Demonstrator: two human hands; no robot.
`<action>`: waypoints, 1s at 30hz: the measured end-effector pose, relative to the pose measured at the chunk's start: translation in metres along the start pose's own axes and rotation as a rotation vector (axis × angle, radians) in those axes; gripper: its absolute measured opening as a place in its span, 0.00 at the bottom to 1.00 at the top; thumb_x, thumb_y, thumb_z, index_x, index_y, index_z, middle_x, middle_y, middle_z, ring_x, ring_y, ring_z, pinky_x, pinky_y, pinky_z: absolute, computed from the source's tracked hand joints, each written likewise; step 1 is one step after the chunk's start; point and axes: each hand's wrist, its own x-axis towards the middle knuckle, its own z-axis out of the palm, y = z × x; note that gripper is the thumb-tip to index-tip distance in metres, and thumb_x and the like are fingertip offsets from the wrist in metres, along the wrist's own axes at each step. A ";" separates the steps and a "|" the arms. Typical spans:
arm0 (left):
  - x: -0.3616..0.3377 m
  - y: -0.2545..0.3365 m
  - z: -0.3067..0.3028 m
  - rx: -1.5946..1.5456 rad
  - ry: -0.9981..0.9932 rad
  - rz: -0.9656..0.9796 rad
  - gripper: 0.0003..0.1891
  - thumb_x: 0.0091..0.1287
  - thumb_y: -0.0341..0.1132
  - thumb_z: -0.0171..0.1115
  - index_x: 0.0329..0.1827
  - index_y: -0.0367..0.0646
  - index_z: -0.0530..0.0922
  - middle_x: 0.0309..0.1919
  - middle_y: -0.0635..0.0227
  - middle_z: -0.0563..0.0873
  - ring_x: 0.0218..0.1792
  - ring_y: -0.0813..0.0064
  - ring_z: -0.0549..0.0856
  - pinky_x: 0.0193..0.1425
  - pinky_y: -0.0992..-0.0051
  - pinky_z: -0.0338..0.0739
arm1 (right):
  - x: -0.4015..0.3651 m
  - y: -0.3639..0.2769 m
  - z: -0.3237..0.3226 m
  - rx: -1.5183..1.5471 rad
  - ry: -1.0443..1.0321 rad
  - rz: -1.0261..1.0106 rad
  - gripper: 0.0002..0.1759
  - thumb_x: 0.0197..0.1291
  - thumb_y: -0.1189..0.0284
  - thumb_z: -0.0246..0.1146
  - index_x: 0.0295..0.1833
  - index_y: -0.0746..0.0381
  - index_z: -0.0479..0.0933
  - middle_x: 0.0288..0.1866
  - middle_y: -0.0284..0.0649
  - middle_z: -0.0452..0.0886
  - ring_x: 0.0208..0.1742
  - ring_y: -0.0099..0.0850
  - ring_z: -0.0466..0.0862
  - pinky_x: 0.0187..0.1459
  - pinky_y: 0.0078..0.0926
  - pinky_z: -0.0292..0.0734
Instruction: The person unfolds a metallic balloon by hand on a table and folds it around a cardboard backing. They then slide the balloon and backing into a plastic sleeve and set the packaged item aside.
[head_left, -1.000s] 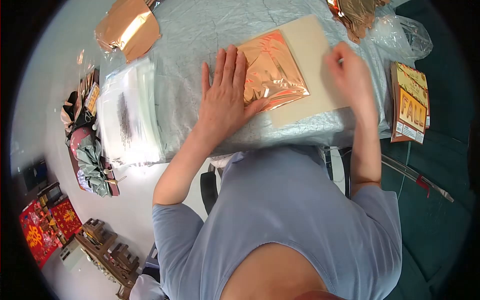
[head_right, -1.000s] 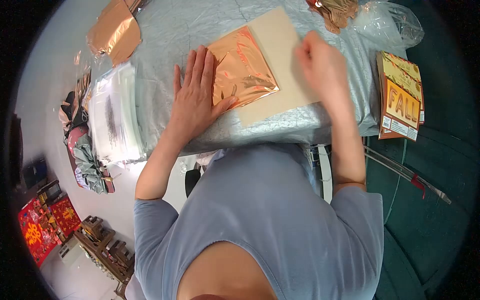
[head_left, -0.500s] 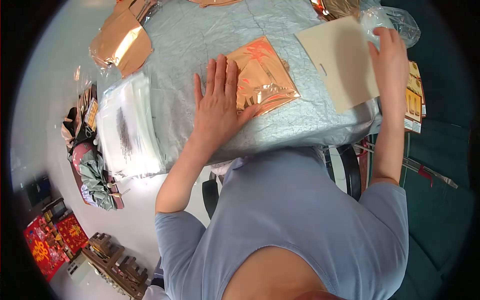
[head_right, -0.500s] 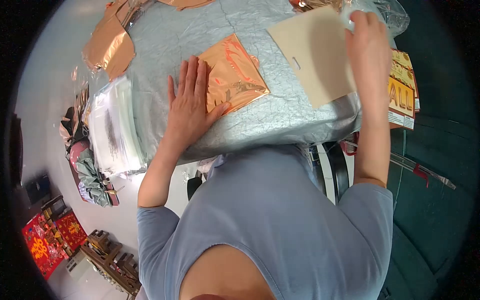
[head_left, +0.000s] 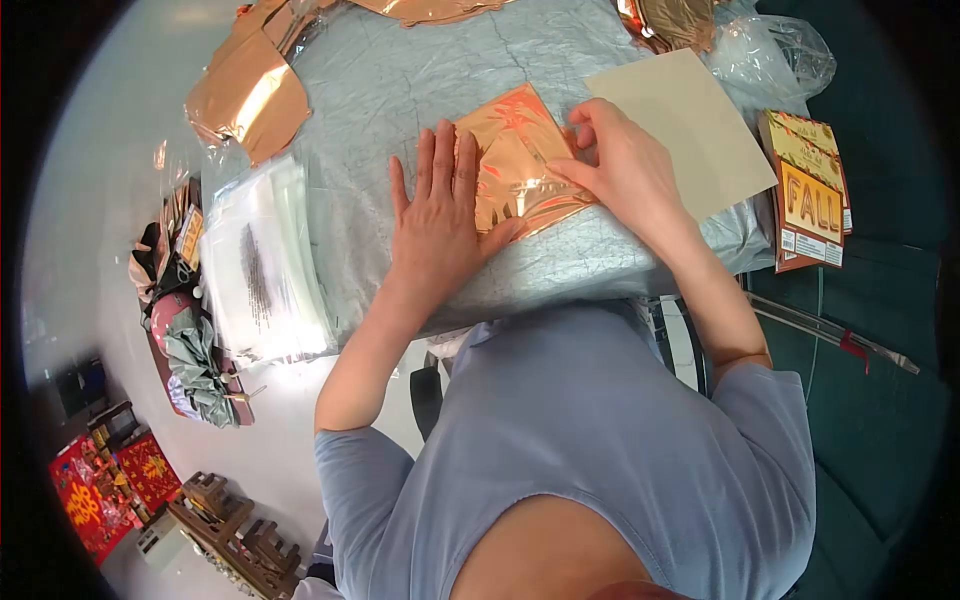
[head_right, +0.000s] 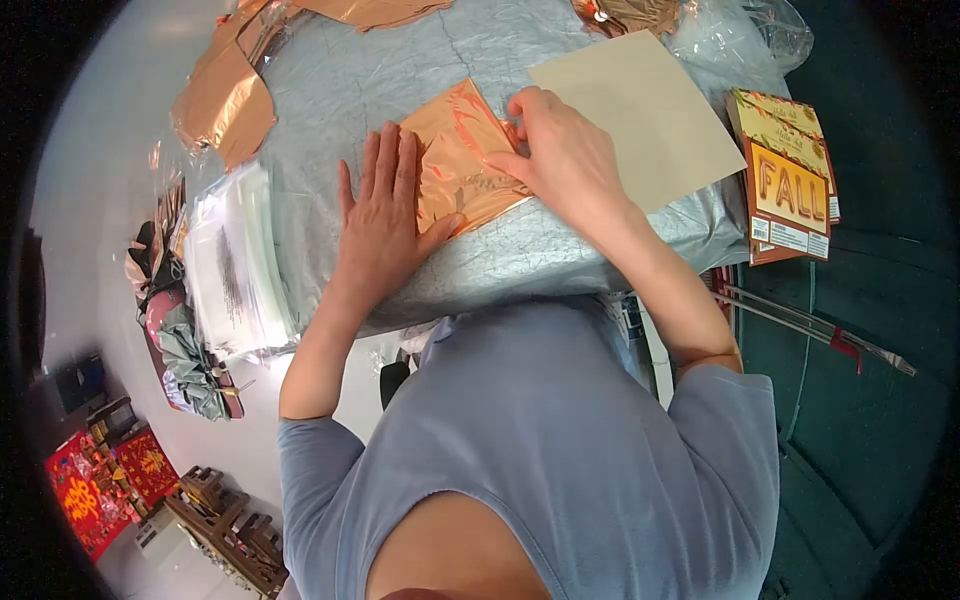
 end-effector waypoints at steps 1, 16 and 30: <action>0.001 0.000 -0.001 0.002 0.001 -0.002 0.57 0.65 0.69 0.63 0.85 0.35 0.54 0.85 0.46 0.55 0.87 0.48 0.49 0.85 0.37 0.40 | 0.000 0.003 0.006 -0.047 0.006 -0.004 0.25 0.56 0.64 0.79 0.55 0.61 0.77 0.41 0.37 0.85 0.39 0.33 0.87 0.41 0.33 0.82; 0.030 0.019 0.013 -0.242 0.143 0.105 0.52 0.66 0.54 0.72 0.84 0.34 0.55 0.84 0.47 0.57 0.84 0.43 0.56 0.83 0.46 0.58 | -0.001 0.002 0.012 -0.125 0.059 -0.032 0.24 0.56 0.66 0.79 0.54 0.61 0.78 0.43 0.38 0.85 0.43 0.36 0.88 0.43 0.36 0.82; 0.025 0.021 0.017 -0.173 0.148 0.086 0.59 0.64 0.61 0.70 0.84 0.27 0.50 0.83 0.41 0.56 0.84 0.37 0.55 0.85 0.46 0.54 | -0.011 0.004 0.007 0.631 -0.156 0.283 0.14 0.71 0.71 0.67 0.59 0.64 0.83 0.38 0.38 0.83 0.34 0.26 0.81 0.39 0.28 0.77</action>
